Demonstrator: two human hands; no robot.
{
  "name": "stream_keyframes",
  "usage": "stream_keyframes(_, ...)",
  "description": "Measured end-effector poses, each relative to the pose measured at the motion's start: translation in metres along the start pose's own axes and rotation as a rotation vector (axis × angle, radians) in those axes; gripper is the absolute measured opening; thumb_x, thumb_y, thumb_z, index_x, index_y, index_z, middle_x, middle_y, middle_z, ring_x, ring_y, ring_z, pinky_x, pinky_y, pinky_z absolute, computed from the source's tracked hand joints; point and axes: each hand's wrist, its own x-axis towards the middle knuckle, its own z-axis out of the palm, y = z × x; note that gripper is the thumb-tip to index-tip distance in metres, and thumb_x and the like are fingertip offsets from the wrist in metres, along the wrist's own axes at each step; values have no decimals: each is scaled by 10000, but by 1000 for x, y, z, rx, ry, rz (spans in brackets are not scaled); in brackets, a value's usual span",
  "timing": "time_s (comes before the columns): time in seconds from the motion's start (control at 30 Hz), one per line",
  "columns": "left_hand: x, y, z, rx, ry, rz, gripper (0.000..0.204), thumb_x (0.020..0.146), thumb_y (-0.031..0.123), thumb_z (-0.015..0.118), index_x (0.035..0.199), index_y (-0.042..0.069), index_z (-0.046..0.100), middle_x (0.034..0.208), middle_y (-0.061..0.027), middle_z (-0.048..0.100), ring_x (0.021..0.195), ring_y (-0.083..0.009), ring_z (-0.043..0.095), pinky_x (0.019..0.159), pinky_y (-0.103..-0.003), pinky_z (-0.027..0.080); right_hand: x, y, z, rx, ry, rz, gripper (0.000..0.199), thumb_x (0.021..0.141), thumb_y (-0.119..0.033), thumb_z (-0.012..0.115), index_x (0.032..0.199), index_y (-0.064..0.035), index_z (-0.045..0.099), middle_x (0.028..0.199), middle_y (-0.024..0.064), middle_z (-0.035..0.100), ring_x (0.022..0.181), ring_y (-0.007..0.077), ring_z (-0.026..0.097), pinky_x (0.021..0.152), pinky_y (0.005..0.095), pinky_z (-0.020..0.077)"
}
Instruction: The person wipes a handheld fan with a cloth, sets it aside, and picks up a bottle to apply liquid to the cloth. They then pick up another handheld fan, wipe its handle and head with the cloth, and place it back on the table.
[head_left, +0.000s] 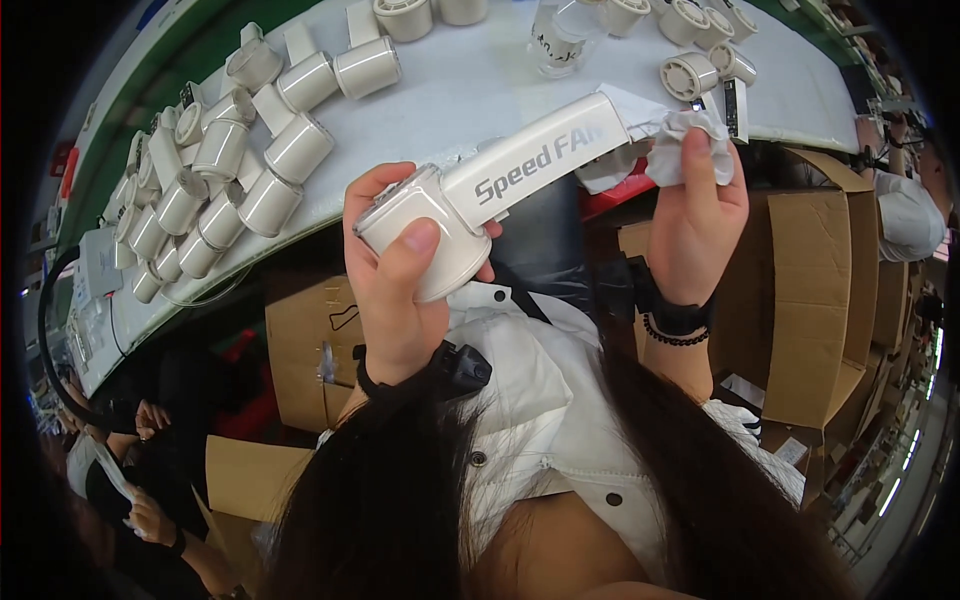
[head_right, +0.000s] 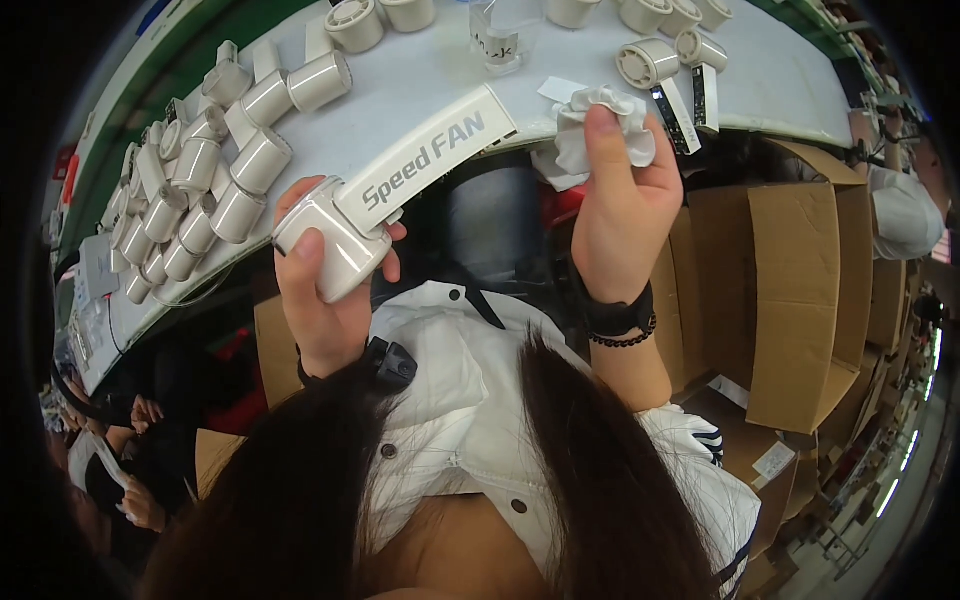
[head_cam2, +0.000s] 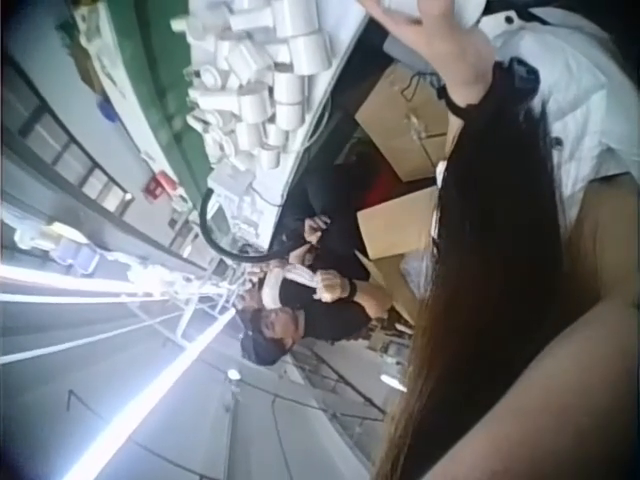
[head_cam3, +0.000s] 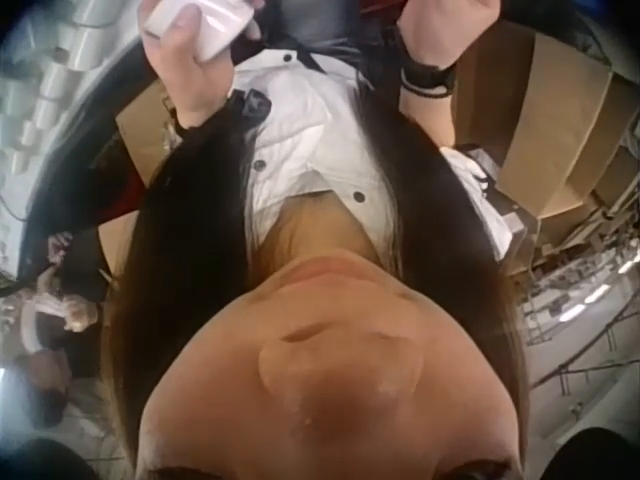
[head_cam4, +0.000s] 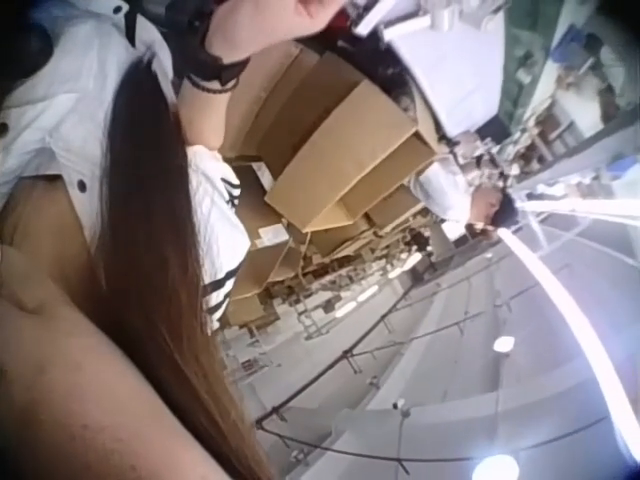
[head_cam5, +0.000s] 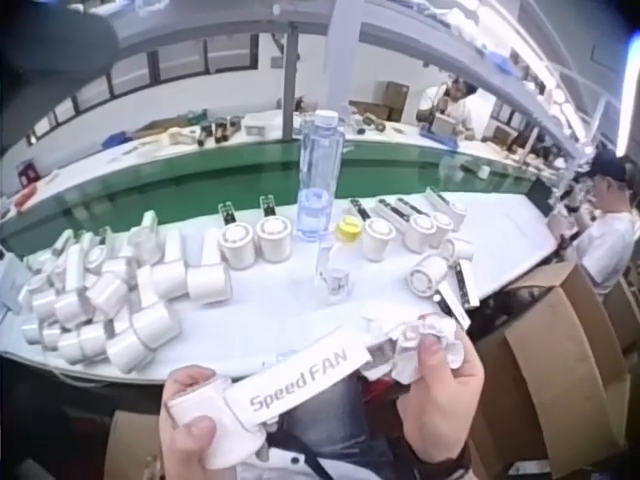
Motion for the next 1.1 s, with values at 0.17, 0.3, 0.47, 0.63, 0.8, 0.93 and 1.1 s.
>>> stream_keyframes(0.17,0,-8,-7,214,-50,160,564,719,142,689,1166,32,364,1020,-192,554,804,-288,610,570,-367,538,-9,1,3,-327,-66,-253,258,891,-89,548,1101,61,546,1077,108,593,979,172,560,865,275,420)
stream_keyframes(0.3,0,-18,-5,719,-218,667,565,672,101,730,1140,79,414,1052,-188,540,862,-299,586,613,-386,527,-1,4,11,-289,57,-260,300,879,-72,562,1147,57,526,1108,96,575,962,150,554,846,259,425)
stream_keyframes(0.47,3,-21,-3,1004,-446,1114,495,603,36,718,1021,187,501,1039,-161,538,902,-316,559,651,-369,516,5,1,6,-200,128,-267,320,867,-46,573,1167,51,519,1119,87,566,949,130,549,823,240,429)
stream_keyframes(0.63,8,-7,-2,1379,-688,1310,390,586,63,671,887,246,504,1003,-96,552,895,-298,550,655,-339,509,3,0,-7,-22,87,-279,228,859,2,568,1083,42,549,1046,87,584,931,112,542,783,209,429)
stream_keyframes(0.8,17,-11,-5,1418,-777,1369,325,614,96,652,849,246,483,991,-67,557,905,-260,543,640,-330,502,-17,-5,-4,-506,-24,-340,132,796,54,595,918,6,580,937,72,588,818,128,539,672,222,429)
stream_keyframes(0.93,23,-5,-19,1515,-753,1394,310,613,92,655,831,235,487,995,-68,554,916,-231,536,649,-338,496,-33,2,10,-704,-393,-545,121,777,49,617,881,1,581,885,64,566,776,139,528,657,239,428)
stream_keyframes(1.1,9,6,-37,1574,-655,1283,311,628,95,689,853,223,517,1055,-112,563,937,-260,521,675,-356,509,10,39,-8,-671,-193,-302,92,842,-11,603,927,22,586,912,43,562,831,114,523,716,213,427)
